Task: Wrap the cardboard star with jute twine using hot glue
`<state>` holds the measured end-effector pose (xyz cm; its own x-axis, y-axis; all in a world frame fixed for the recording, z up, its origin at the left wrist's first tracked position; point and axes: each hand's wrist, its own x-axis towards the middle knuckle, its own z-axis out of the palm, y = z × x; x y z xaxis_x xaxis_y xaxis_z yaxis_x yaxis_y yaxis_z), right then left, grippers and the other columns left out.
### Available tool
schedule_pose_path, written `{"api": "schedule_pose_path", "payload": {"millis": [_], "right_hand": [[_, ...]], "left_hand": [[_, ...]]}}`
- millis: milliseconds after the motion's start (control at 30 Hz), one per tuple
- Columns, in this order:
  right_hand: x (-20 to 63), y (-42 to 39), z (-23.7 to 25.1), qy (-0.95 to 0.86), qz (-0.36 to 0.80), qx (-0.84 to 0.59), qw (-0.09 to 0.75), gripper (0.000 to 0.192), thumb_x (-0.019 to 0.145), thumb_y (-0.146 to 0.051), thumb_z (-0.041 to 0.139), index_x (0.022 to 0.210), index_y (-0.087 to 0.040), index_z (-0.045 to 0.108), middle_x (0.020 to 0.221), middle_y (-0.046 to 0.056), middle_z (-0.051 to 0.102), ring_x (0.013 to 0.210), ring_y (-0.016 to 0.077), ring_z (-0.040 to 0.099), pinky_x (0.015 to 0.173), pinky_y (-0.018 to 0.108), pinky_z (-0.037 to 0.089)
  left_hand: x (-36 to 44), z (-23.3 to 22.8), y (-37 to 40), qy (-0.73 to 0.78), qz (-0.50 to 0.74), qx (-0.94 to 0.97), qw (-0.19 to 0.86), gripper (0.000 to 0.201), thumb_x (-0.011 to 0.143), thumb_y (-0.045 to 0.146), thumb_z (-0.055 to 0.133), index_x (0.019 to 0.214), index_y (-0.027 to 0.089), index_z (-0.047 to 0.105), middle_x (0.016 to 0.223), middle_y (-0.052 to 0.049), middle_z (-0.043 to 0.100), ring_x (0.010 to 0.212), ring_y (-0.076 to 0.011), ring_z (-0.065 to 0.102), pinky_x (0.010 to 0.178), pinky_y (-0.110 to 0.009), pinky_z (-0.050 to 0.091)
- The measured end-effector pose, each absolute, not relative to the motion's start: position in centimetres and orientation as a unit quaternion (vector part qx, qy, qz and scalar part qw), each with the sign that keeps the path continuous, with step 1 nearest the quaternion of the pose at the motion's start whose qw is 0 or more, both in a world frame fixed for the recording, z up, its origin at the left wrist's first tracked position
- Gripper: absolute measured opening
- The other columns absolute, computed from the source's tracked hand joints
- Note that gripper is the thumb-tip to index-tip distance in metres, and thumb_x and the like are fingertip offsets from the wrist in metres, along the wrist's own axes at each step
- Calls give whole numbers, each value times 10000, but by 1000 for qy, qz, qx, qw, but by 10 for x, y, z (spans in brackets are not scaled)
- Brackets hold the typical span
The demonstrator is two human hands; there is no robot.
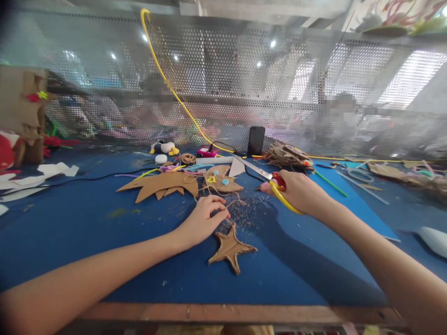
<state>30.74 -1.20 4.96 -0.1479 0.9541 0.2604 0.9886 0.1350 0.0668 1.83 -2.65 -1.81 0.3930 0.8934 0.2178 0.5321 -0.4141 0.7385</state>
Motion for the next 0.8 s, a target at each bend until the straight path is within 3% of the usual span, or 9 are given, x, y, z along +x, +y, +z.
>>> {"api": "schedule_pose_path", "payload": {"millis": [167, 333, 600, 800], "right_hand": [[326, -53, 39, -798, -76, -598, 11, 515, 880, -711, 496, 991, -225, 623, 887, 104, 735, 702, 272, 672, 594, 327, 396], [346, -58, 22, -839, -104, -533, -46, 458, 816, -693, 623, 965, -261, 643, 926, 55, 752, 759, 293, 720, 604, 354, 417], [349, -61, 21, -846, -96, -521, -66, 496, 806, -753, 613, 947, -278, 625, 915, 6, 746, 747, 272, 725, 590, 350, 386], [346, -59, 18, -851, -96, -511, -72, 495, 804, -737, 625, 952, -265, 644, 898, 19, 751, 757, 273, 725, 584, 340, 354]], "left_hand": [[18, -16, -27, 455, 312, 779, 297, 194, 924, 274, 597, 805, 200, 731, 1181, -70, 649, 1213, -289, 524, 1151, -484, 372], [17, -15, -28, 457, 302, 784, 291, 216, 939, 314, 568, 822, 208, 715, 1206, -75, 640, 1213, -289, 521, 1140, -500, 376], [15, -12, -29, 459, 290, 783, 302, 286, 970, 370, 522, 860, 230, 746, 1251, -58, 615, 1245, -283, 499, 1143, -508, 369], [15, -8, -31, 450, 296, 773, 335, 291, 959, 384, 520, 866, 242, 757, 1257, -58, 608, 1264, -286, 483, 961, -409, 524]]}}
